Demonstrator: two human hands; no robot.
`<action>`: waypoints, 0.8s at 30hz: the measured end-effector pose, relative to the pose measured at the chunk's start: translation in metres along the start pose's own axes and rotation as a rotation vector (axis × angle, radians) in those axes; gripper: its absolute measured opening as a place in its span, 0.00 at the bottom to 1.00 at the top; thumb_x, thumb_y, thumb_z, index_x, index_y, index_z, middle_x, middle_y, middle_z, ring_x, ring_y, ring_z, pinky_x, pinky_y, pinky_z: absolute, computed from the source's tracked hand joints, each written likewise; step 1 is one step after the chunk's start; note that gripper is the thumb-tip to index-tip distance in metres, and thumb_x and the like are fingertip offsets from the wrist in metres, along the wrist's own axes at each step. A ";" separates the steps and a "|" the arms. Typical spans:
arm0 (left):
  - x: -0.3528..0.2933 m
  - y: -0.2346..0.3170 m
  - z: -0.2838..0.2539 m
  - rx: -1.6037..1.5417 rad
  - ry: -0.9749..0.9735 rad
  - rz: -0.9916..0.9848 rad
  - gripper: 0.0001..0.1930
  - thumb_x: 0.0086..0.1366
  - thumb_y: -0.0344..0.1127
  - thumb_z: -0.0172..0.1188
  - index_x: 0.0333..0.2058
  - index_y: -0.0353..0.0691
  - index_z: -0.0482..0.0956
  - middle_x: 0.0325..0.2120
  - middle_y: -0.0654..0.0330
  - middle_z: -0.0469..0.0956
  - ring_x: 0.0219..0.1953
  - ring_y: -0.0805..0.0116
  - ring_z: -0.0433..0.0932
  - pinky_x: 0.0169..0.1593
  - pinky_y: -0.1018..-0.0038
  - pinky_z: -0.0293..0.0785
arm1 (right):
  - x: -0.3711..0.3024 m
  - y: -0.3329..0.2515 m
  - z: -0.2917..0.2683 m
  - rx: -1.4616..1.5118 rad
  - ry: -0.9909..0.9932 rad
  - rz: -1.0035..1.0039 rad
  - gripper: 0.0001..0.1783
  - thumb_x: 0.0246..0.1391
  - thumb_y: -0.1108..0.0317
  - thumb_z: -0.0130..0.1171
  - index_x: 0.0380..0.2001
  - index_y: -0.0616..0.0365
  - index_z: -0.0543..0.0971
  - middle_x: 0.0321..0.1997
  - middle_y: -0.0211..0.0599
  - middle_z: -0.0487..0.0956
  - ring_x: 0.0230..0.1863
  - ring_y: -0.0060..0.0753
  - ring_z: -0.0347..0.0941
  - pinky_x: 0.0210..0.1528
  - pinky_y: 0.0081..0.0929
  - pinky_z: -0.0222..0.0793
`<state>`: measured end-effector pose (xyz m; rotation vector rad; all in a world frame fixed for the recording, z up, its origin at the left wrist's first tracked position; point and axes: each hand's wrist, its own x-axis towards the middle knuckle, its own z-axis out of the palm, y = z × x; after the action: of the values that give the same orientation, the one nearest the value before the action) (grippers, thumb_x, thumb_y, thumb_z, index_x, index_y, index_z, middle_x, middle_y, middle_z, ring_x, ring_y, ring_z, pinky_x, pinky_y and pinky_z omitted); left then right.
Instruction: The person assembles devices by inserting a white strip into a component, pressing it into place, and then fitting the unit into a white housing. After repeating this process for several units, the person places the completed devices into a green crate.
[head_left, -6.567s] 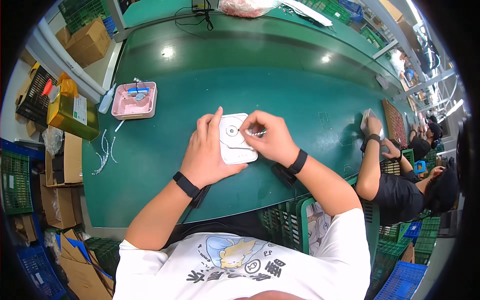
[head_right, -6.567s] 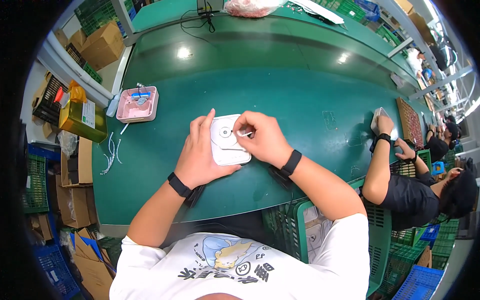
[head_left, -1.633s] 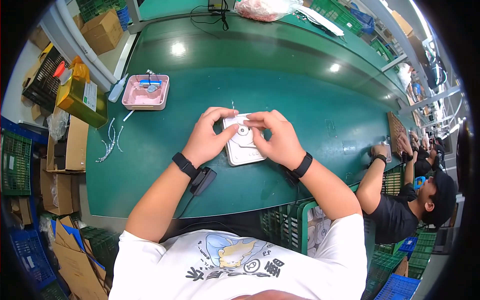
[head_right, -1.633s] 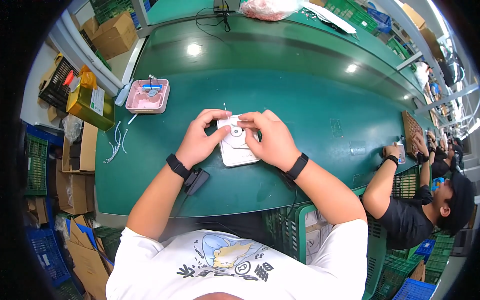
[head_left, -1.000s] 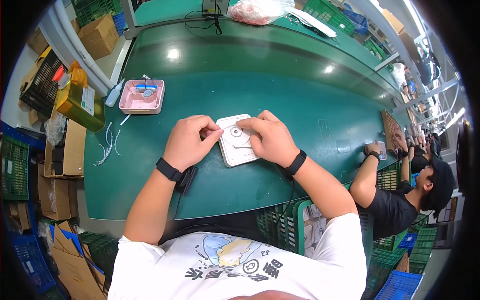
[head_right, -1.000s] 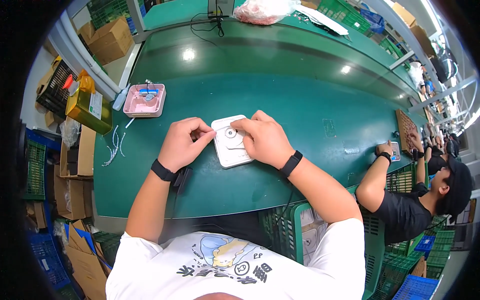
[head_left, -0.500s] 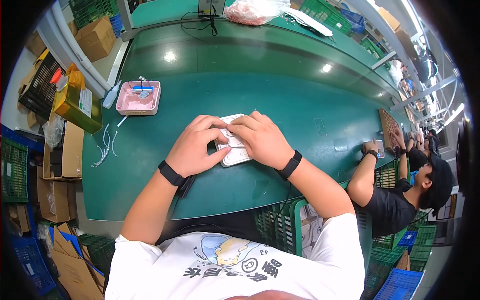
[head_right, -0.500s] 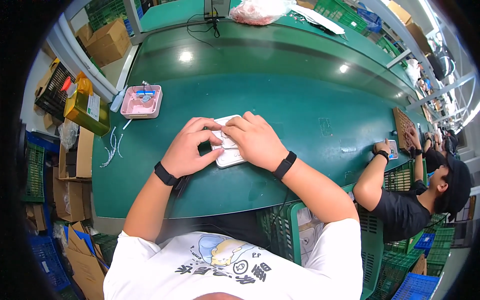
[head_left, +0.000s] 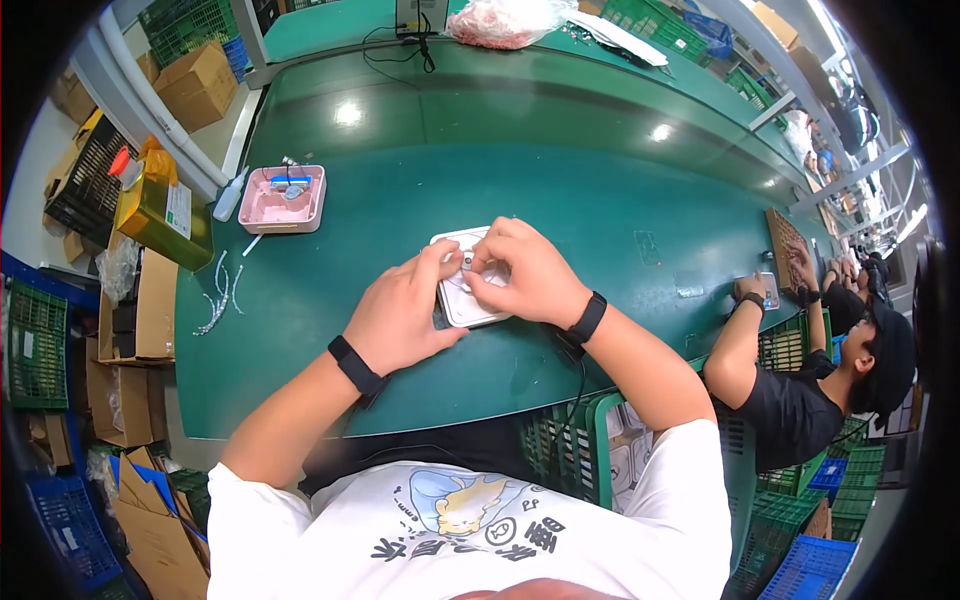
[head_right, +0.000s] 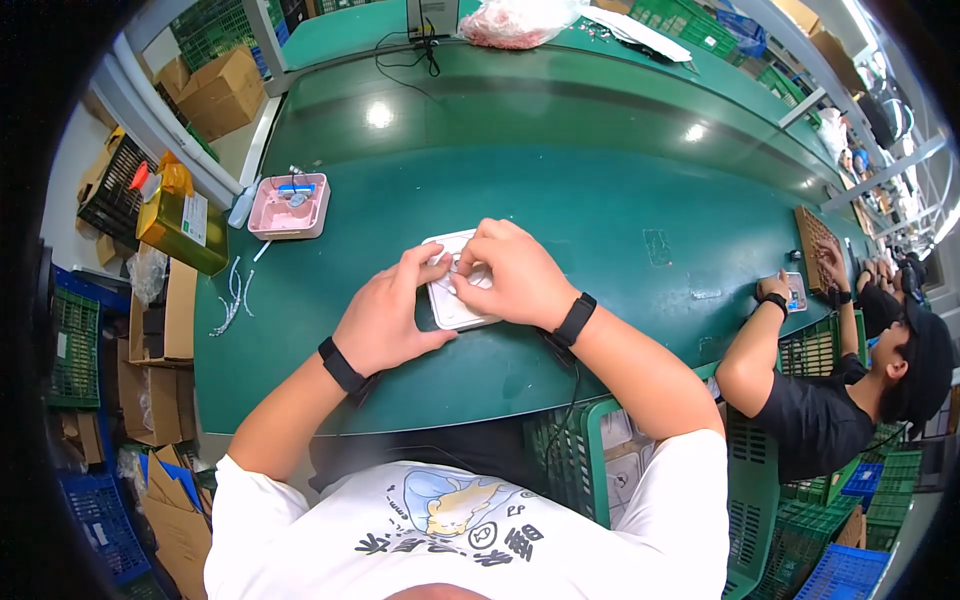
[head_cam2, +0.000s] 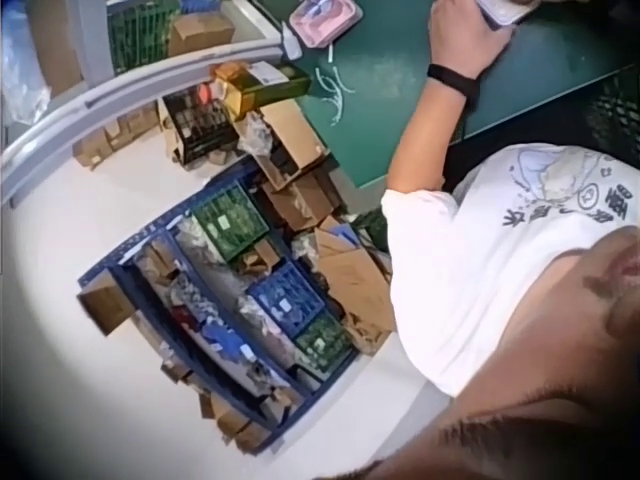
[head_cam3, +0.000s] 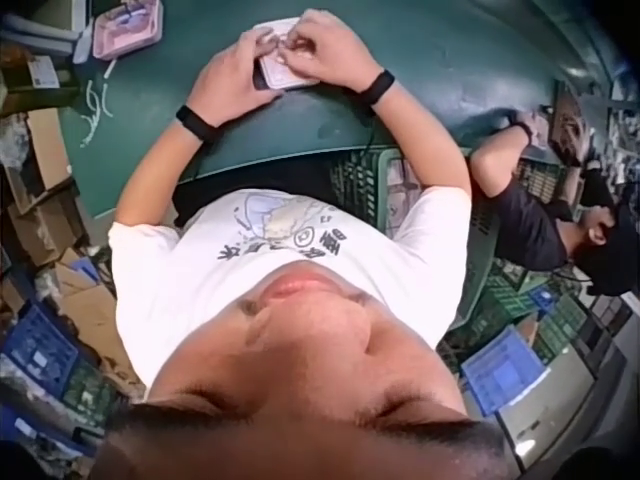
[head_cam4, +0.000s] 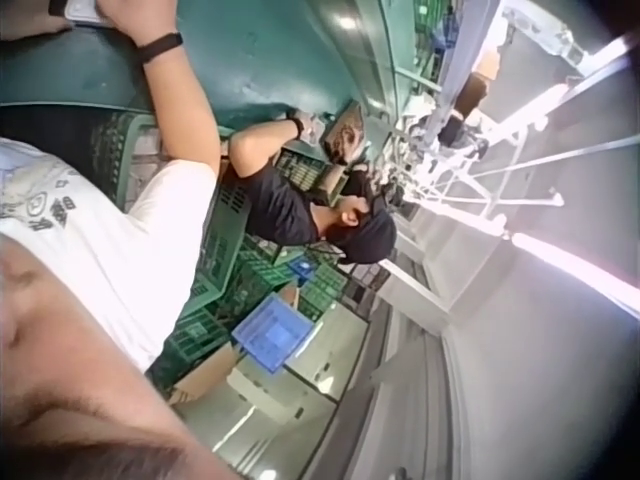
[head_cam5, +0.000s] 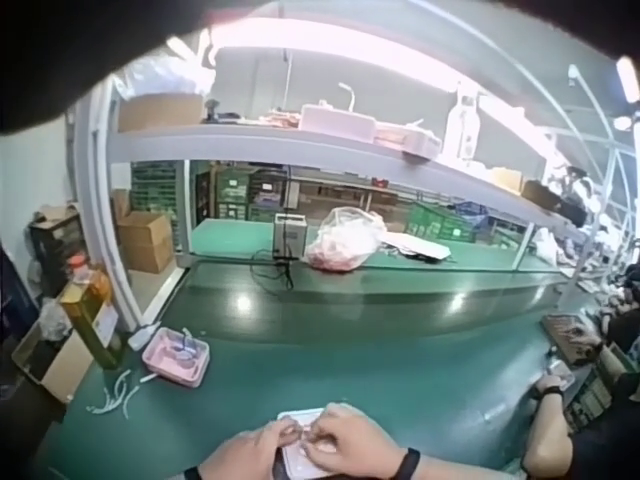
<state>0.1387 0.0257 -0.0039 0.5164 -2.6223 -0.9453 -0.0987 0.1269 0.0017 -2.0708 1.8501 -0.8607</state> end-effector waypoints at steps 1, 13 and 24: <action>0.000 -0.006 0.000 -0.003 -0.002 0.033 0.59 0.54 0.35 0.87 0.78 0.38 0.56 0.68 0.48 0.84 0.73 0.43 0.79 0.74 0.56 0.78 | -0.001 0.001 0.001 0.049 -0.005 0.047 0.10 0.54 0.64 0.78 0.38 0.54 0.90 0.40 0.36 0.81 0.46 0.45 0.79 0.52 0.40 0.78; 0.004 -0.017 -0.004 -0.050 -0.027 0.152 0.49 0.56 0.36 0.85 0.74 0.39 0.69 0.72 0.47 0.80 0.76 0.45 0.76 0.77 0.55 0.75 | -0.004 0.011 -0.009 0.114 -0.030 0.146 0.11 0.46 0.65 0.81 0.30 0.55 0.89 0.38 0.33 0.80 0.44 0.38 0.80 0.46 0.35 0.78; 0.007 0.000 0.002 0.255 0.026 0.280 0.36 0.58 0.46 0.82 0.63 0.39 0.84 0.65 0.51 0.83 0.72 0.47 0.79 0.71 0.54 0.81 | -0.005 0.028 -0.007 0.172 0.052 -0.019 0.11 0.49 0.68 0.77 0.34 0.56 0.86 0.45 0.39 0.84 0.51 0.44 0.82 0.58 0.40 0.80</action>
<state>0.1318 0.0242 -0.0042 0.2066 -2.7128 -0.5190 -0.1256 0.1284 -0.0092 -1.9818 1.7181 -1.0484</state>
